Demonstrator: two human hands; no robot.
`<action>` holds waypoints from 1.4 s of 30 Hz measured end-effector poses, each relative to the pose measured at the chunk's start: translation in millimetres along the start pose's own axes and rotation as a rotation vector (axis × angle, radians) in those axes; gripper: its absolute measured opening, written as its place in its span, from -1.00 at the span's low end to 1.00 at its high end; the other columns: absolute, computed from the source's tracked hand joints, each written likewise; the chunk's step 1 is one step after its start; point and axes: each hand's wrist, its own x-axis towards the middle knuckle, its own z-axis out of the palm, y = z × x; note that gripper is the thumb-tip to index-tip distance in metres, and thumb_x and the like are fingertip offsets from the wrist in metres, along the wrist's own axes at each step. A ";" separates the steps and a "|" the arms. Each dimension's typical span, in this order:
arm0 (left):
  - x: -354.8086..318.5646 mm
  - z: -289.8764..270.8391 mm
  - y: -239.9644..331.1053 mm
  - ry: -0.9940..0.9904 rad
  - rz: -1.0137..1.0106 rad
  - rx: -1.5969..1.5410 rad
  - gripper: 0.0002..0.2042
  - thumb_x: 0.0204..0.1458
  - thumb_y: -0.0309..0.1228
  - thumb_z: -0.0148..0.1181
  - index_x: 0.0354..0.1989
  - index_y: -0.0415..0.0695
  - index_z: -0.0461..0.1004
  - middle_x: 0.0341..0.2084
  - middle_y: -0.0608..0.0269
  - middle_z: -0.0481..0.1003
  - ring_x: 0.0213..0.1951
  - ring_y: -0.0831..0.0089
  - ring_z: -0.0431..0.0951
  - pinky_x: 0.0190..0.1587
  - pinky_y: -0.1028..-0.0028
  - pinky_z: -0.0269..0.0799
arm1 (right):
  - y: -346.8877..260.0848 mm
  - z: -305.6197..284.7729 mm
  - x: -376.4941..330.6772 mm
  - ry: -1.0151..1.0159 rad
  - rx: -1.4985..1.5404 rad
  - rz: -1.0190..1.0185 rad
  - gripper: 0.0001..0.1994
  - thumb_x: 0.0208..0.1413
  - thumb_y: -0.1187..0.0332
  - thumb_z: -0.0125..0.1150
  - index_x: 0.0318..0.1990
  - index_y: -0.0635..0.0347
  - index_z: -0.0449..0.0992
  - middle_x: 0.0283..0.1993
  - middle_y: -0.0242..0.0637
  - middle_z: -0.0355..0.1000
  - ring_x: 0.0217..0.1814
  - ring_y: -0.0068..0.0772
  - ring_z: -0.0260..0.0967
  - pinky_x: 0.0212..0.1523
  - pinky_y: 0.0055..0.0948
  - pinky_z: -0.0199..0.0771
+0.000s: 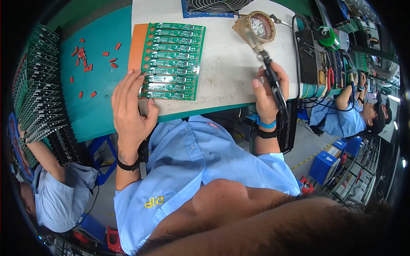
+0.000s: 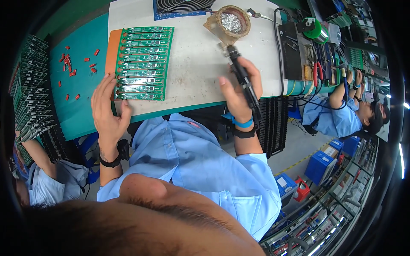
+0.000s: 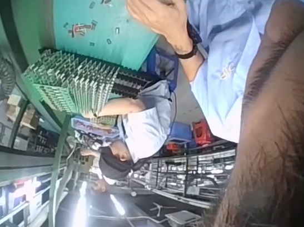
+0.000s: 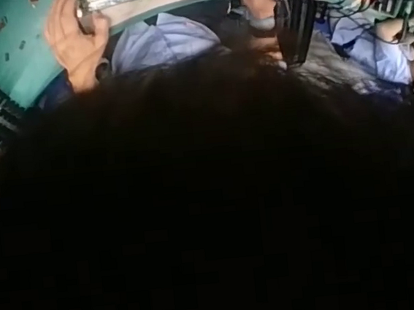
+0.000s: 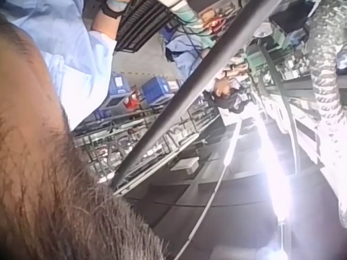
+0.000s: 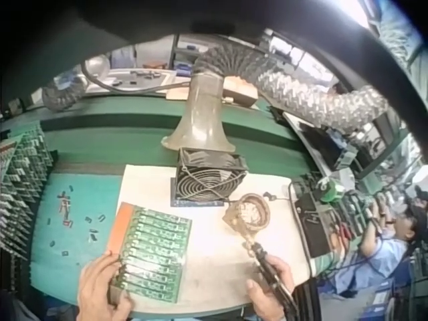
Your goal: Soldering components onto printed circuit boards at a factory workstation.
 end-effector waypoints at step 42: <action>-3.3 -0.6 -2.9 0.006 0.020 0.007 -0.45 -0.03 -0.56 0.26 0.24 -0.23 0.44 0.24 0.00 0.52 0.29 0.09 0.54 0.47 -0.10 0.14 | -26.5 27.3 7.8 -0.541 -0.031 -0.082 -0.61 -0.01 0.58 0.48 0.02 0.43 0.58 -0.21 -0.11 0.57 -0.18 -0.32 0.52 -0.11 -0.39 0.48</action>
